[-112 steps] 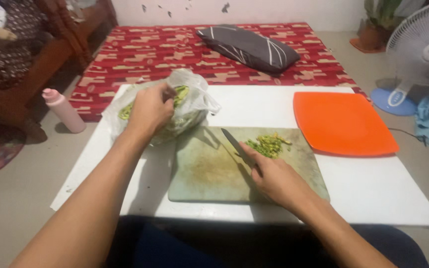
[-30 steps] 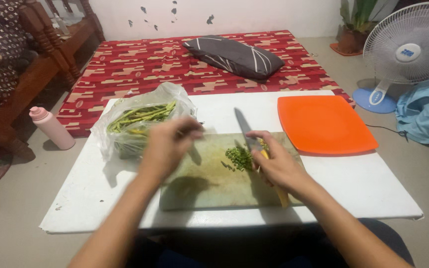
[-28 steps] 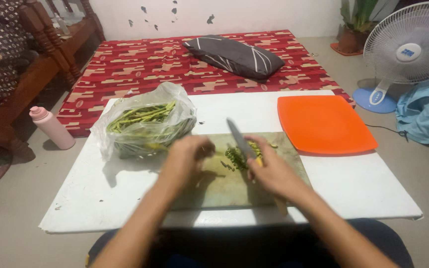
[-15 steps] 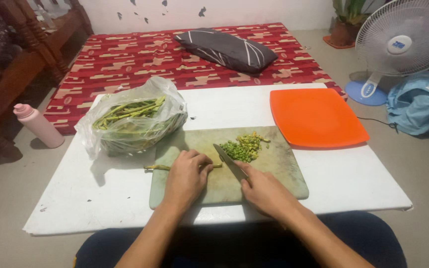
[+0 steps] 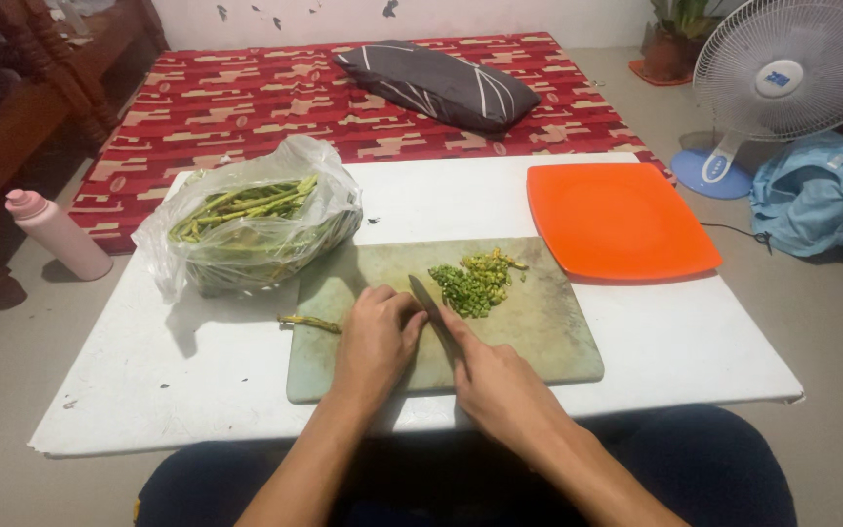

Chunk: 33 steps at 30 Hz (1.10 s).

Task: The person sits on the floor and uses a knife to chop long green vegetables into small pieces on a cutting board. The chopped pieces accumulate on the board as the person continues the task.

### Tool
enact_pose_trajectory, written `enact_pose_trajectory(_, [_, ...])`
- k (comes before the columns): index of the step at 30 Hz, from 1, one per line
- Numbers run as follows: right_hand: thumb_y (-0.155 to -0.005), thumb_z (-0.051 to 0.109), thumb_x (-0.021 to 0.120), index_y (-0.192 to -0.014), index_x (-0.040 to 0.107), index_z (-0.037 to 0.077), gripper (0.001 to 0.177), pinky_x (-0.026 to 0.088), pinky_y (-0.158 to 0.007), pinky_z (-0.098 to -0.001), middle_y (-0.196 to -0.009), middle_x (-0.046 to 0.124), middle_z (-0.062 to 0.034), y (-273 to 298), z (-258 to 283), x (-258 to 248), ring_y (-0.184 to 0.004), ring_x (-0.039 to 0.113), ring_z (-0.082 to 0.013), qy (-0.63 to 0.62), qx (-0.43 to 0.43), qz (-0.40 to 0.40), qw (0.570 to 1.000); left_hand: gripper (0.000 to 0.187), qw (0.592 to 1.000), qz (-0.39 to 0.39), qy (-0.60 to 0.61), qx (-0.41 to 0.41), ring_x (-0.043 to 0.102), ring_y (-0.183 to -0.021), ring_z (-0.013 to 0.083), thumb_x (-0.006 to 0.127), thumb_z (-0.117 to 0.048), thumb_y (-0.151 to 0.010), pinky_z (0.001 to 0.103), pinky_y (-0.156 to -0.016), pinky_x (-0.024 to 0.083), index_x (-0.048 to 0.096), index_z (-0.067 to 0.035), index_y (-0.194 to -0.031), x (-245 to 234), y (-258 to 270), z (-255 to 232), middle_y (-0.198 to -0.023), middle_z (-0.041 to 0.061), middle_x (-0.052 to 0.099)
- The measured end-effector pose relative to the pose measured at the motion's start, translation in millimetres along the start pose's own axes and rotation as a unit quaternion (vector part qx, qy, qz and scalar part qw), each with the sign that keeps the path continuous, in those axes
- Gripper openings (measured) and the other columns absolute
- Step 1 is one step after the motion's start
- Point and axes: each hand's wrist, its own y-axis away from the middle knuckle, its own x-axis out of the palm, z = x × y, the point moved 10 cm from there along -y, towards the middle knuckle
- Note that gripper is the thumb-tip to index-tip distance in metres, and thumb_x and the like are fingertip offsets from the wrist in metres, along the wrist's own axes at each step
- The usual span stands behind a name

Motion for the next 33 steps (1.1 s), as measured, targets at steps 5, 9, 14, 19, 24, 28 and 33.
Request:
enact_pose_trajectory(5, [-0.095, 0.014, 0.045, -0.16, 0.026, 0.026, 0.069, 0.055, -0.078, -0.0537, -0.08, 0.069, -0.0292, -0.6, 1.2, 4.0, -0.076, 0.071, -0.0456, 0.019, -0.004, 0.011, 1.0, 0.01, 1.0, -0.017, 0.02, -0.016, 0.062, -0.088, 0.0366, 0.076, -0.012, -0.082, 0.047, -0.08, 0.052, 0.078, -0.004, -0.087, -1.0, 2.9, 0.6, -0.084, 0.016, 0.067])
enact_pose_trajectory(9, [-0.094, 0.012, 0.045, -0.16, 0.028, 0.024, 0.069, 0.054, -0.078, -0.0555, -0.078, 0.068, -0.0301, 2.0, -4.2, 8.6, -0.074, 0.069, -0.0477, 0.02, -0.023, -0.005, 1.0, 0.01, 1.0, -0.027, 0.011, -0.009, 0.063, -0.087, 0.036, 0.076, -0.012, -0.082, 0.047, -0.08, 0.052, 0.078, -0.003, -0.087, -1.7, 5.1, 1.9, -0.084, 0.015, 0.067])
enact_pose_trajectory(14, [-0.094, 0.013, 0.046, -0.16, 0.027, 0.021, 0.069, 0.054, -0.078, -0.0572, -0.078, 0.068, -0.0307, -5.0, -10.9, 19.4, -0.076, 0.069, -0.0487, 0.047, -0.038, -0.008, 0.998, 0.01, 1.0, -0.022, 0.009, -0.003, 0.064, -0.088, 0.0351, 0.076, -0.012, -0.083, 0.047, -0.079, 0.052, 0.077, -0.003, -0.086, 3.2, 3.8, 4.5, -0.083, 0.015, 0.067])
enact_pose_trajectory(19, [-0.093, 0.011, 0.045, -0.161, 0.026, 0.019, 0.07, 0.054, -0.075, -0.0586, -0.081, 0.069, -0.0296, -34.6, -7.7, 28.2, -0.076, 0.068, -0.0494, 0.078, -0.048, -0.018, 0.996, 0.01, 1.0, -0.013, 0.001, 0.004, 0.064, -0.088, 0.0357, 0.076, -0.012, -0.084, 0.046, -0.08, 0.052, 0.076, -0.002, -0.086, 2.5, 3.3, 3.4, -0.083, 0.015, 0.067])
enact_pose_trajectory(24, [-0.088, 0.008, 0.05, -0.164, 0.017, 0.018, 0.083, 0.056, -0.073, -0.0575, -0.083, 0.07, -0.0281, -33.8, -6.7, 30.0, -0.076, 0.07, -0.0479, 0.171, -0.066, -0.008, 0.983, 0.01, 1.0, -0.005, 0.001, 0.024, 0.064, -0.089, 0.0359, 0.075, -0.012, -0.083, 0.046, -0.079, 0.052, 0.077, -0.003, -0.086, 2.1, -5.9, 2.1, -0.085, 0.015, 0.068])
enact_pose_trajectory(28, [-0.088, 0.007, 0.05, -0.164, 0.017, 0.021, 0.084, 0.056, -0.071, -0.0578, -0.085, 0.07, -0.025, -17.1, -7.1, 24.2, -0.075, 0.07, -0.0464, 0.178, -0.059, -0.02, 0.982, 0.011, 0.999, -0.008, -0.01, 0.039, 0.064, -0.089, 0.0366, 0.076, -0.013, -0.085, 0.046, -0.079, 0.051, 0.078, -0.002, -0.088, 1.6, -5.8, 1.8, -0.085, 0.016, 0.067])
enact_pose_trajectory(33, [-0.088, 0.007, 0.05, -0.165, 0.015, 0.023, 0.086, 0.057, -0.074, -0.0557, -0.084, 0.07, -0.0254, -5.5, -12.7, 22.5, -0.075, 0.069, -0.0453, 0.175, -0.031, 0.002, 0.984, 0.012, 0.999, -0.011, -0.03, 0.01, 0.065, -0.087, 0.0336, 0.075, -0.013, -0.085, 0.044, -0.081, 0.053, 0.079, -0.003, -0.089, -2.4, -5.7, 16.3, -0.086, 0.015, 0.07])
